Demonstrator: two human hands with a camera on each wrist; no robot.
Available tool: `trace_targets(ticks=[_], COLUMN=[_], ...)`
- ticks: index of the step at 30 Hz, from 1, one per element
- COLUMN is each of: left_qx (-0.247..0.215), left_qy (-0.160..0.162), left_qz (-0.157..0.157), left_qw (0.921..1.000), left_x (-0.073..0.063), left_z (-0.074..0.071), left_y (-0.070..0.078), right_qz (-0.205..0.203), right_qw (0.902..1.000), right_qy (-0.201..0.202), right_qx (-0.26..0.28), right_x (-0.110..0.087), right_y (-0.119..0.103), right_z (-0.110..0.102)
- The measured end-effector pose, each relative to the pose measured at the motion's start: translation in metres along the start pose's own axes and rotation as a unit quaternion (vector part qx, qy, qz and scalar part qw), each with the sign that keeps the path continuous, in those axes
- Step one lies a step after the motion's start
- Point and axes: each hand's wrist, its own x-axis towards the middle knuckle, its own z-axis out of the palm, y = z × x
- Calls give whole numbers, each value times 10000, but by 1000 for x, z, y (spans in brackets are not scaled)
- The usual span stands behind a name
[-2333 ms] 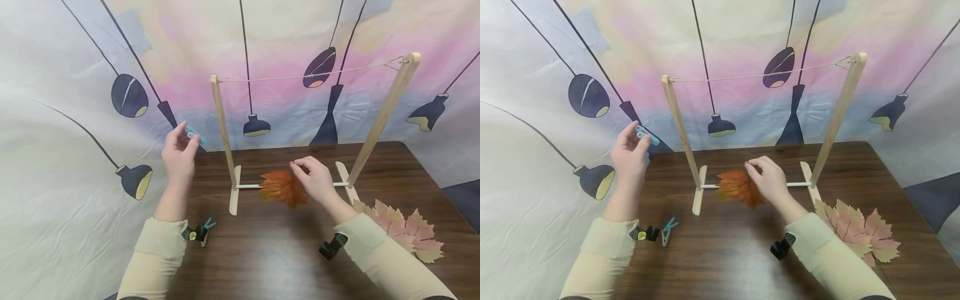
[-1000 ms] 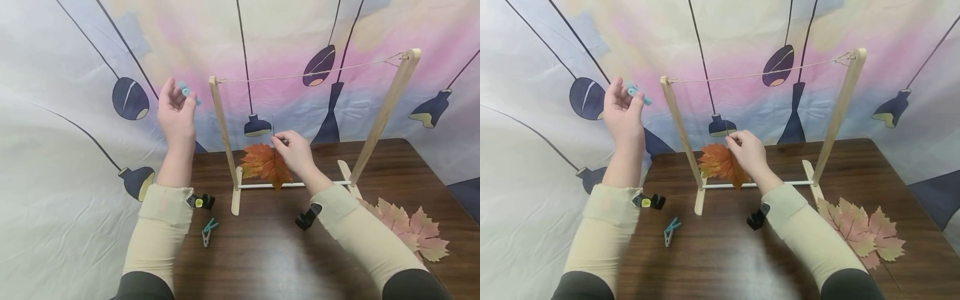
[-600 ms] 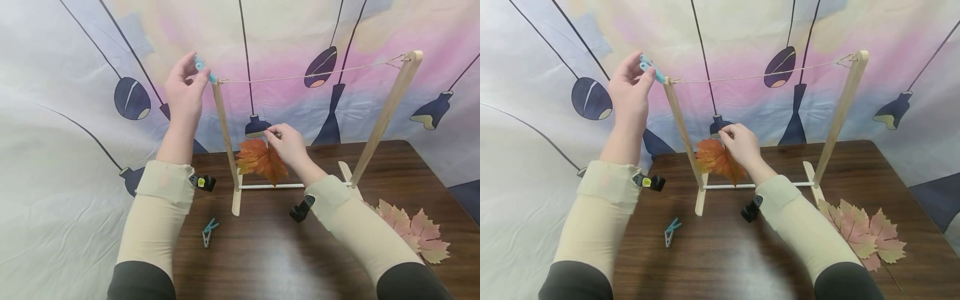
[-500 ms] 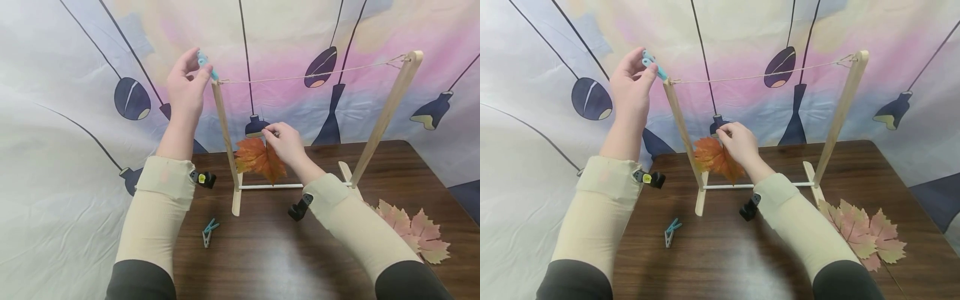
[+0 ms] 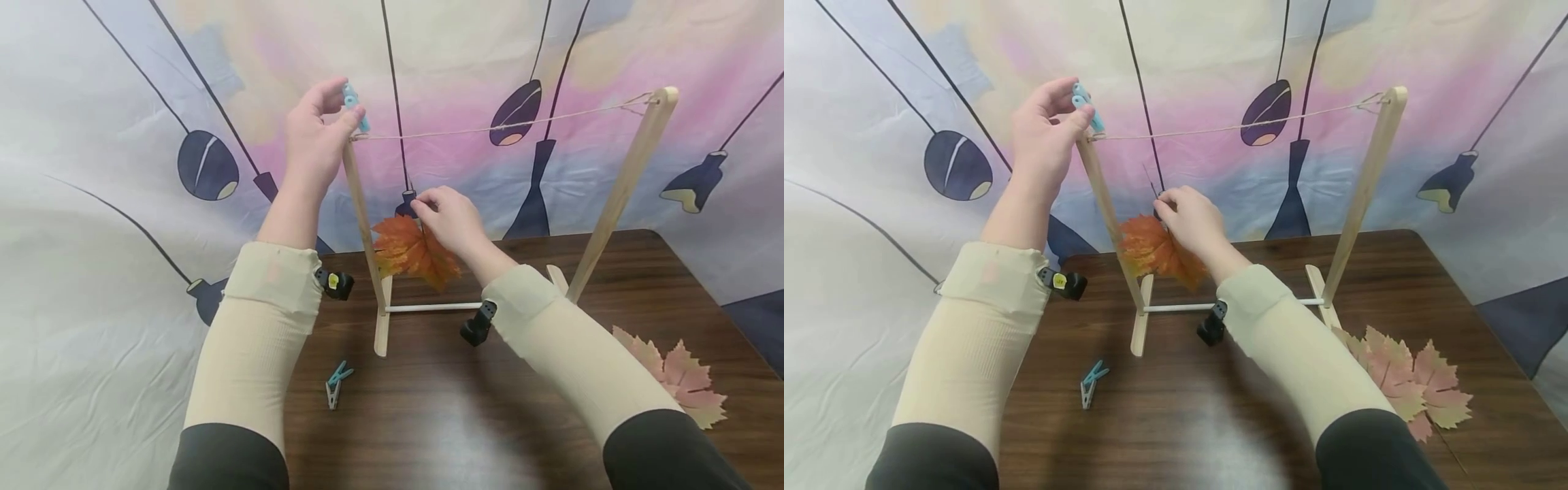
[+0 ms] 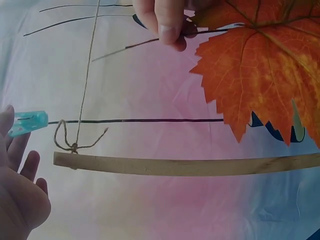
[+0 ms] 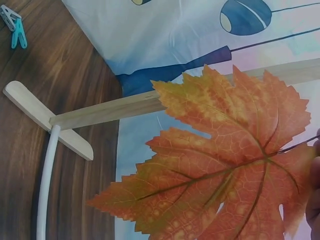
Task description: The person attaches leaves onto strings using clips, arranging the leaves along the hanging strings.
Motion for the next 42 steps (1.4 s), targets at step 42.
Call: trace_targets(ticks=[42], left_qx=[1716], left_qy=[-961], left_qz=[-288], left_qw=[9800], left_x=[17], left_z=[15], left_y=[0], right_qz=[49], right_qw=[9976], right_qy=[572], right_qx=[383], right_x=[27], right_y=[-25], right_z=[13])
